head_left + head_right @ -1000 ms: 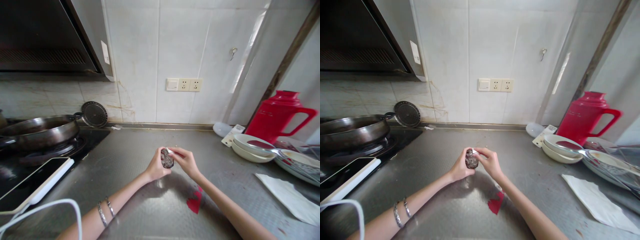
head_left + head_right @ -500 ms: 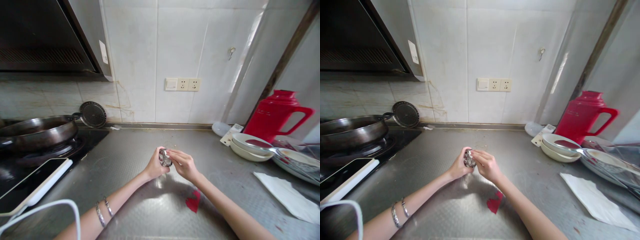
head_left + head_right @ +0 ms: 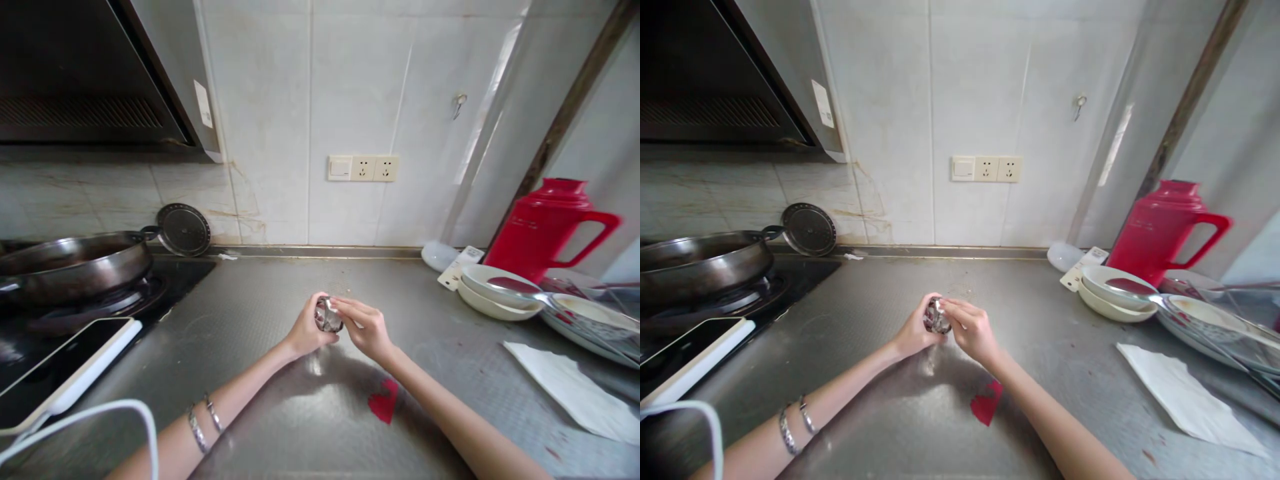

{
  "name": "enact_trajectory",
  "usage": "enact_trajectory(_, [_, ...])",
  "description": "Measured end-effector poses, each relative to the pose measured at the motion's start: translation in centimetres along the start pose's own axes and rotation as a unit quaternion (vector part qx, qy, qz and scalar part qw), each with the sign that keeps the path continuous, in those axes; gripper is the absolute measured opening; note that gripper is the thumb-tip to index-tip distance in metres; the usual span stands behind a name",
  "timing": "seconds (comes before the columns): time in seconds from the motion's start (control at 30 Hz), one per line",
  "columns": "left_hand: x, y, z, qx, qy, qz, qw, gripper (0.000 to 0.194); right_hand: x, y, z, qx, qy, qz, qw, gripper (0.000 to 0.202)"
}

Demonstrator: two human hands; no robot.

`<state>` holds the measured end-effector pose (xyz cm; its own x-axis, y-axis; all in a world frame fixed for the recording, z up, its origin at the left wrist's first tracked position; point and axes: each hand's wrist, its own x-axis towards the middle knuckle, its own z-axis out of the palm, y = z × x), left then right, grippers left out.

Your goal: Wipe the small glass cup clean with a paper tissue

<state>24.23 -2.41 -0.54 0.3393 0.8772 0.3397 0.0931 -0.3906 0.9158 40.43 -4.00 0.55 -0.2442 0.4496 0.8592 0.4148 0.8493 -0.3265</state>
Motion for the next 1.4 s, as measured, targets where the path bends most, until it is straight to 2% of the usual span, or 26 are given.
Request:
enact_trajectory(0.1, [-0.1,0.4,-0.1,0.019,0.003,-0.002,1.0,0.074,0.2,0.0,0.1,0.018,0.035,0.106,0.994,0.02])
enact_trajectory(0.17, [-0.1,0.4,-0.1,0.023,0.006,-0.007,1.0,0.073,0.3,0.0,0.2,0.024,0.043,0.142,0.989,0.018])
enact_trajectory(0.23, [0.0,0.0,0.0,0.021,0.012,-0.008,1.0,0.072,0.2,-0.2,0.3,0.021,0.037,0.116,0.992,0.02])
enact_trajectory(0.37, [0.4,-1.0,-0.1,0.005,0.026,0.015,1.0,0.071,-0.2,-0.5,0.4,0.015,-0.023,-0.027,0.999,0.03])
enact_trajectory(0.43, [0.5,-1.1,-0.2,-0.001,0.026,0.023,0.999,0.072,-0.3,-0.5,0.5,0.016,-0.034,-0.051,0.998,0.033])
enact_trajectory(0.5, [0.5,-0.9,-0.3,0.002,0.02,0.022,1.0,0.074,-0.3,-0.5,0.5,0.019,-0.016,-0.023,0.999,0.031])
enact_trajectory(0.67, [0.2,0.0,-0.3,0.021,0.006,0.034,0.999,0.073,0.2,-0.3,0.5,0.028,0.032,0.101,0.994,0.021])
enact_trajectory(0.73, [0.1,0.0,-0.3,0.014,0.009,0.04,0.999,0.073,0.2,-0.3,0.6,0.024,0.026,0.099,0.994,0.022])
enact_trajectory(0.93, [0.3,-0.2,-0.1,-0.036,-0.001,0.027,0.999,0.071,-0.3,-0.2,0.4,-0.013,-0.035,-0.049,0.998,0.033])
enact_trajectory(1.0, [0.3,0.1,-0.1,-0.045,-0.001,0.024,0.999,0.071,-0.3,-0.2,0.2,-0.009,-0.043,-0.066,0.997,0.034])
enact_trajectory(1.07, [0.2,0.6,-0.1,-0.04,0.0,0.023,0.999,0.07,-0.1,-0.3,0.1,0.006,-0.024,-0.034,0.999,0.031])
enact_trajectory(1.2, [0.1,0.9,-0.2,-0.008,0.015,0.019,1.0,0.07,0.2,-0.4,0.4,0.038,0.023,0.097,0.994,0.022])
enact_trajectory(1.27, [0.1,0.7,-0.2,0.008,0.023,0.018,1.0,0.072,0.1,-0.4,0.6,0.038,0.032,0.139,0.989,0.02])
enact_trajectory(1.33, [0.1,0.5,-0.2,0.022,0.028,0.022,0.999,0.072,0.0,-0.5,0.7,0.026,0.037,0.135,0.99,0.021])
enact_trajectory(1.4, [0.2,0.3,-0.1,0.026,0.029,0.032,0.999,0.07,-0.2,-0.6,0.7,0.012,0.029,0.088,0.996,0.023])
